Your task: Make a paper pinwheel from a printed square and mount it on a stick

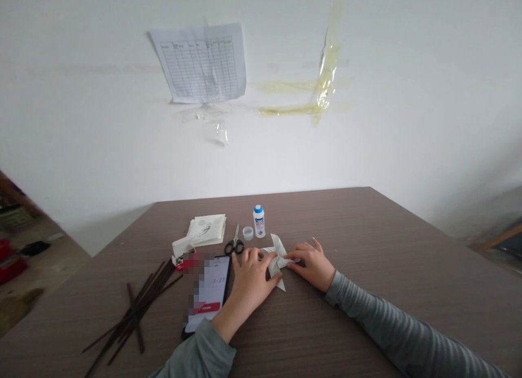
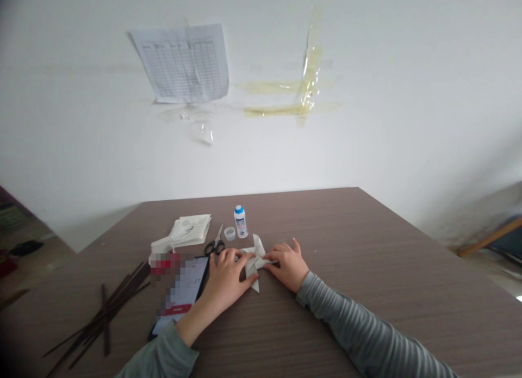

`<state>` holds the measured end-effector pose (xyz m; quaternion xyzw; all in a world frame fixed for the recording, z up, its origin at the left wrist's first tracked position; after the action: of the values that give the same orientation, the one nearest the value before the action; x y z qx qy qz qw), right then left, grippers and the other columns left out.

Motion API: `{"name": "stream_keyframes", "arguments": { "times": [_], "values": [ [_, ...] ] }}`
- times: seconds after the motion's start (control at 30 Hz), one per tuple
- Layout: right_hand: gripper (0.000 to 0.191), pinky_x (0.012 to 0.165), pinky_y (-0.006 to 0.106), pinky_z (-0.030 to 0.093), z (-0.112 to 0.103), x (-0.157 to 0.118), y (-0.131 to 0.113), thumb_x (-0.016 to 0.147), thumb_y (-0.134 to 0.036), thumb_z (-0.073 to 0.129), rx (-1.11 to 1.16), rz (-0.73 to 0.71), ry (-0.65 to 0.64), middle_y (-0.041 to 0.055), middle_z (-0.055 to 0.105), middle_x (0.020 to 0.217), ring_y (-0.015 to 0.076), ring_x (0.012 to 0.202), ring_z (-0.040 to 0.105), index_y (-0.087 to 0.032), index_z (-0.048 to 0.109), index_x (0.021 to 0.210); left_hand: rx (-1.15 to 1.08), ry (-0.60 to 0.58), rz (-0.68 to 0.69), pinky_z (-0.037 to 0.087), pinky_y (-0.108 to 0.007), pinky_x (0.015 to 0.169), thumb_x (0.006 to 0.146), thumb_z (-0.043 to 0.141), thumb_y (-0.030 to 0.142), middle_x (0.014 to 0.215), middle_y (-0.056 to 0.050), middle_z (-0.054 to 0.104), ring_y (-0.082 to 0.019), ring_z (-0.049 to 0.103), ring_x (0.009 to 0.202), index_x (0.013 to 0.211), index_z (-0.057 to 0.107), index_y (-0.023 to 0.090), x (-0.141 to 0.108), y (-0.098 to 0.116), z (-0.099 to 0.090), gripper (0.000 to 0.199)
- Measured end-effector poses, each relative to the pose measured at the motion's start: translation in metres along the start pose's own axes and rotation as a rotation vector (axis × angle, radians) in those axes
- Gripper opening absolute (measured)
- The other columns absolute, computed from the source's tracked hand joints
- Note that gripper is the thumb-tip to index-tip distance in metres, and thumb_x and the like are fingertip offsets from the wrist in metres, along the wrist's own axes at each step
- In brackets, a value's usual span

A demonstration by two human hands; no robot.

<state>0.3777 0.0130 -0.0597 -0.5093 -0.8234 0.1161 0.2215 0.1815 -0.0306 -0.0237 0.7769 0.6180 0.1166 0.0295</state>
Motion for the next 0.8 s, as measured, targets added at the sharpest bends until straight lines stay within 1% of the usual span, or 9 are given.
{"name": "stream_keyframes", "arguments": {
  "times": [0.17,0.3,0.4,0.6,0.7,0.8],
  "values": [
    [0.026,0.153,0.089,0.039,-0.003,0.001,-0.005,0.117,-0.028,0.084,0.018,0.029,-0.031,0.0076,0.098,0.126,0.0379,0.135,0.091,-0.039,0.103,0.132,0.015,-0.002,-0.021,0.046,-0.089,0.149,0.111,0.096,0.037,0.151,-0.011,0.087,-0.045,0.073,0.159,0.156,0.096,0.045,-0.002,0.003,-0.003,0.046],
    [0.026,0.153,0.090,0.040,-0.004,0.001,-0.006,0.116,-0.027,0.085,0.014,0.038,-0.028,0.0079,0.098,0.127,0.0390,0.138,0.091,-0.040,0.103,0.130,0.002,-0.031,-0.040,0.043,-0.091,0.151,0.113,0.095,0.034,0.155,-0.012,0.088,-0.046,0.072,0.162,0.150,0.099,0.043,-0.004,0.006,-0.009,0.039],
    [0.025,0.151,0.090,0.042,-0.004,0.001,-0.006,0.117,-0.029,0.085,0.012,0.023,-0.018,0.0075,0.098,0.126,0.0386,0.136,0.092,-0.041,0.103,0.129,-0.010,-0.049,-0.048,0.043,-0.091,0.151,0.113,0.094,0.034,0.158,-0.013,0.087,-0.047,0.072,0.164,0.151,0.099,0.042,-0.004,0.008,-0.011,0.039],
    [0.026,0.152,0.090,0.039,-0.001,0.001,-0.002,0.117,-0.030,0.083,0.026,0.021,-0.023,0.0088,0.098,0.127,0.0389,0.135,0.090,-0.039,0.103,0.131,0.001,-0.084,-0.061,0.041,-0.090,0.153,0.115,0.091,0.035,0.163,-0.012,0.086,-0.046,0.070,0.167,0.153,0.098,0.044,-0.004,0.009,-0.012,0.039],
    [0.027,0.152,0.090,0.038,-0.002,0.001,-0.003,0.117,-0.031,0.081,0.038,0.012,-0.022,0.0092,0.098,0.129,0.0395,0.137,0.089,-0.040,0.102,0.131,0.003,-0.065,-0.053,0.041,-0.091,0.152,0.116,0.090,0.034,0.162,-0.013,0.087,-0.048,0.070,0.166,0.153,0.098,0.042,-0.004,0.009,-0.012,0.039],
    [0.028,0.154,0.090,0.036,-0.003,0.000,-0.005,0.116,-0.028,0.081,0.045,0.030,-0.035,0.0094,0.097,0.128,0.0404,0.138,0.089,-0.038,0.102,0.132,-0.010,-0.049,-0.043,0.042,-0.094,0.150,0.114,0.091,0.034,0.160,-0.014,0.086,-0.050,0.070,0.164,0.155,0.096,0.040,-0.004,0.009,-0.011,0.042]
  ]
}}
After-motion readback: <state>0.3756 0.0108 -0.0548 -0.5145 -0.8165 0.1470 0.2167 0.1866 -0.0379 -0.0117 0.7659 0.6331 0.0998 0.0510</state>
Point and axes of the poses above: each hand's wrist, its own x-axis towards the middle knuckle, its own z-axis out of the palm, y = z × x, the point moved 8 cm from there along x, towards the middle knuckle
